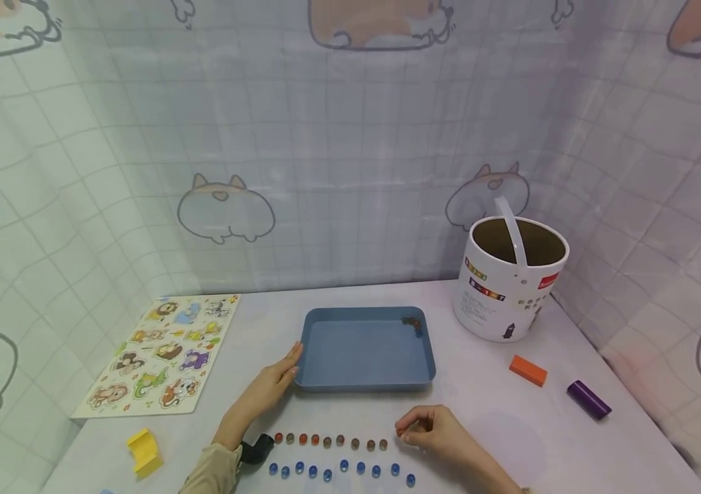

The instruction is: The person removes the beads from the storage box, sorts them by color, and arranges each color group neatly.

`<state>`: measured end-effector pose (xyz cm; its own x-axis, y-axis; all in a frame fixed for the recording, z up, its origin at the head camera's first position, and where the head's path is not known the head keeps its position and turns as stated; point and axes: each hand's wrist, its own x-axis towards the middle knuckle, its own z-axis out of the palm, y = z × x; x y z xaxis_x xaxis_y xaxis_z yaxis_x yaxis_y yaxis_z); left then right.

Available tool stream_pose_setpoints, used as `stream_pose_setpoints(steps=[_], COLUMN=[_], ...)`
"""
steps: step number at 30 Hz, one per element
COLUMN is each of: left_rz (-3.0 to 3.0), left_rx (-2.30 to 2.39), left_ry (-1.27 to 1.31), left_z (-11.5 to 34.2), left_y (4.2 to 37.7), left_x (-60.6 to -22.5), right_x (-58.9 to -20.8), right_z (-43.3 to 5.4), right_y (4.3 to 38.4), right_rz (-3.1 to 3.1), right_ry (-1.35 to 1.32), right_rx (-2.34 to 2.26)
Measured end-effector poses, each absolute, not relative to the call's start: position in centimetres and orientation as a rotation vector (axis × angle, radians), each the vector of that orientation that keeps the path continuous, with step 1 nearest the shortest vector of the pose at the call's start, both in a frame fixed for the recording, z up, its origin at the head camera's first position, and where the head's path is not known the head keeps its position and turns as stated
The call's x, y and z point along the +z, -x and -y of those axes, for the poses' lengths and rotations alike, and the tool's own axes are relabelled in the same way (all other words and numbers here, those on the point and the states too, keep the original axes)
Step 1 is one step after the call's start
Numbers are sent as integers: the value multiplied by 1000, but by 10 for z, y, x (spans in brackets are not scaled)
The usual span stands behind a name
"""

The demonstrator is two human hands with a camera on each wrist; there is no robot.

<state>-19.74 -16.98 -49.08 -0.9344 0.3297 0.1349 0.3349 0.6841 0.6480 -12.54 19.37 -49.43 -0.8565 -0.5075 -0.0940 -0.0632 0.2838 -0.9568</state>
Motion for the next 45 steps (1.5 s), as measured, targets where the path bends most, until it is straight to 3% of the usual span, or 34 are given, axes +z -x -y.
stream_pose_setpoints(steps=[6, 21, 29, 37, 45], left_rz=[2890, 2910, 2903, 2893, 2894], left_rx=[-1114, -1102, -1101, -1106, -1107], left_ry=[548, 513, 544, 554, 552], left_z=[171, 171, 169, 169, 169], left_y=[198, 197, 199, 198, 198], left_x=[-492, -494, -493, -491, -490], right_x=[-498, -502, -490, -451, -422], right_z=[-185, -174, -179, -191, -204], right_y=[124, 121, 126, 149, 194], right_rz=[-2327, -2436, -2295, -2212, -2353], right_ry=[451, 610, 513, 619, 565], right_rx=[-1483, -1428, -1496, -1658, -1644])
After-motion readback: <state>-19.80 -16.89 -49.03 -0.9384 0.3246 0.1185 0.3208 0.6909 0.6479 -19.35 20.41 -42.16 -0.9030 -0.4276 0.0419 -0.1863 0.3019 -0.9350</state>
